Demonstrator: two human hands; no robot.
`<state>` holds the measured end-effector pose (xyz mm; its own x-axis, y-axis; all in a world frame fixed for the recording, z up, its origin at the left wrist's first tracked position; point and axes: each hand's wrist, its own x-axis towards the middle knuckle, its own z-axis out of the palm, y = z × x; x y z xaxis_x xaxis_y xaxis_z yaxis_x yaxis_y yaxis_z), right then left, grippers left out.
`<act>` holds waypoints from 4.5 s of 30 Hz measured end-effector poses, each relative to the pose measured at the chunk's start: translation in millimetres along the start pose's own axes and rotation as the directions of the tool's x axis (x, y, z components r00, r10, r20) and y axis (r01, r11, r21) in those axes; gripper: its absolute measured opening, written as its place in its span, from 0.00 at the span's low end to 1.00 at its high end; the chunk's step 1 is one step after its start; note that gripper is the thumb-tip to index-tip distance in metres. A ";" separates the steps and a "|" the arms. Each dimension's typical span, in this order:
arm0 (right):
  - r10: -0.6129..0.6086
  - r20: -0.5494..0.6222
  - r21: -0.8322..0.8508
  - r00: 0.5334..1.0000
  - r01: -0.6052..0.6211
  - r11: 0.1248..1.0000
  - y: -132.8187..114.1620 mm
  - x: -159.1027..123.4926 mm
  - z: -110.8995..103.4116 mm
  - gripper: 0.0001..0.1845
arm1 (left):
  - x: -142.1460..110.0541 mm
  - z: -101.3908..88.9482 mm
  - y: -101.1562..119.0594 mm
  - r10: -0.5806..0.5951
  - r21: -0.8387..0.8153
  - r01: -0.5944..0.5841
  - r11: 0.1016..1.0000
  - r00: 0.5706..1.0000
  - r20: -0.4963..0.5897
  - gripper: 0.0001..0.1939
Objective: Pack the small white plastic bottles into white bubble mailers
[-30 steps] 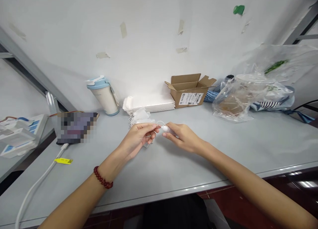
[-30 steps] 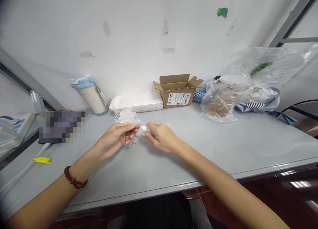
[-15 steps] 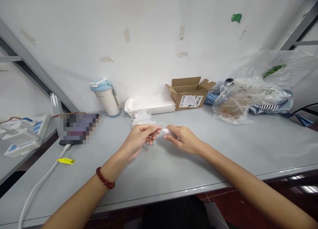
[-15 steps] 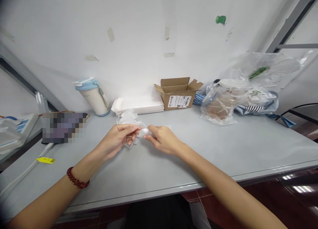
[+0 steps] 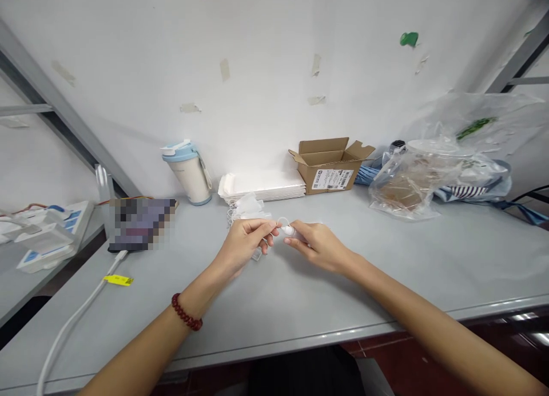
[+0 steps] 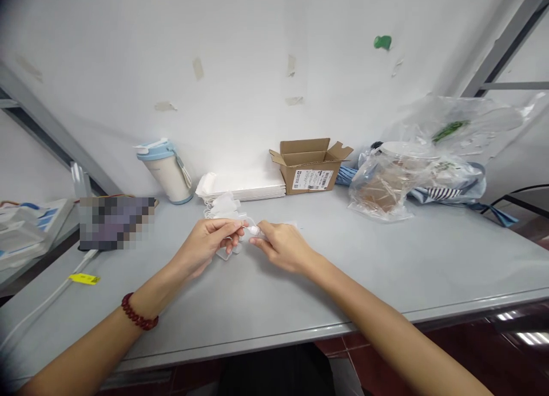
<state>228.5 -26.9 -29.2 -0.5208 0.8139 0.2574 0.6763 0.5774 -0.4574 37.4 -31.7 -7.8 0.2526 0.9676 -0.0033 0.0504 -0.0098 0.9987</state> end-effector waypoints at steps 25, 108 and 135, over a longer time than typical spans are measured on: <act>-0.030 -0.043 0.048 0.999 0.032 0.998 0.6 -2.0 -8.8 0.13 | -2.6 1.1 -1.2 0.092 0.239 -0.098 0.966 0.995 0.035 0.13; 0.085 0.028 -0.092 0.996 -0.082 0.992 57.8 7.2 -13.2 0.12 | 19.2 -102.8 13.6 -0.164 0.545 0.025 0.838 0.964 0.209 0.09; -0.314 -0.386 -0.014 0.867 0.335 0.942 16.8 4.5 -4.3 0.10 | 1.7 -20.6 -3.7 0.637 0.810 -0.563 0.165 0.687 0.349 0.09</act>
<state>239.8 -13.3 -32.0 -0.4627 0.5496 0.6956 0.4702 0.8173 -0.3331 17.8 -24.8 -10.4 0.5427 0.5709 0.6161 0.6483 -0.7511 0.1249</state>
